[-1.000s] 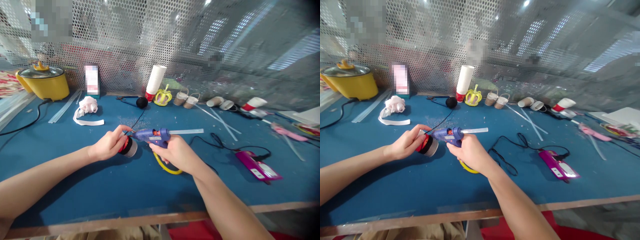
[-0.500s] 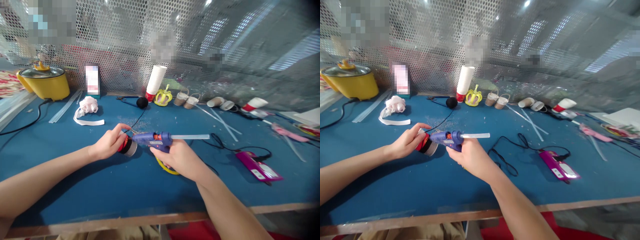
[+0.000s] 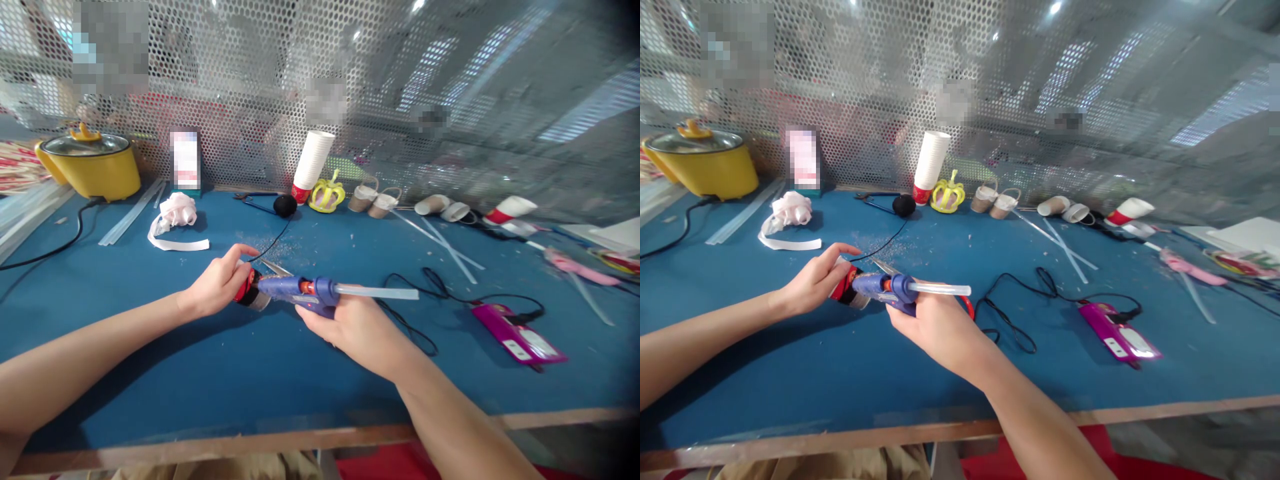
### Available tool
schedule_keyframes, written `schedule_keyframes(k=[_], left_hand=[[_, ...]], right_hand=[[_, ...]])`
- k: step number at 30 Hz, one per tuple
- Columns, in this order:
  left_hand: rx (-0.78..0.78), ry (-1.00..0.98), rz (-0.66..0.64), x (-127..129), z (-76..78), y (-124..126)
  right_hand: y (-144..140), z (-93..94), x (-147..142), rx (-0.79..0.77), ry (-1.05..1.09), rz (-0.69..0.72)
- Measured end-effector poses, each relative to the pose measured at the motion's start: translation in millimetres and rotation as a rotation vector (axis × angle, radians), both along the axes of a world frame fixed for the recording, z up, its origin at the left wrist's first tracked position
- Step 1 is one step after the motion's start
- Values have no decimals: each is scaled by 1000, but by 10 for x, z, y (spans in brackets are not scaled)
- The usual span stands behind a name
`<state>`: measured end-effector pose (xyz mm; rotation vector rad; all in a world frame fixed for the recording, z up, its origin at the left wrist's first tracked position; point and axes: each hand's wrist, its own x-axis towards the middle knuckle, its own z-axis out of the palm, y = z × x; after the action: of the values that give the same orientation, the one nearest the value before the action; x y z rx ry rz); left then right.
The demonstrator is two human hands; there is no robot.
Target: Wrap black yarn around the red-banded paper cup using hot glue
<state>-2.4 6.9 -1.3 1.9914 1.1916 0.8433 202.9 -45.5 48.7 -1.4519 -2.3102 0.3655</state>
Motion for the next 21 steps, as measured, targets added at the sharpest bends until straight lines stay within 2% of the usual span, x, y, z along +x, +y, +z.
schedule_keyframes(k=[12, 16, 21], left_hand=[[1, -4, 15, 15, 5, -3], [-8, -24, 9, 11, 7, -3], [11, -19, -10, 10, 1, 1]], right_hand=[[-40, -15, -23, 138, -99, 34], [-50, -16, -26, 124, -85, 60], [-44, -20, -15, 99, -83, 1]])
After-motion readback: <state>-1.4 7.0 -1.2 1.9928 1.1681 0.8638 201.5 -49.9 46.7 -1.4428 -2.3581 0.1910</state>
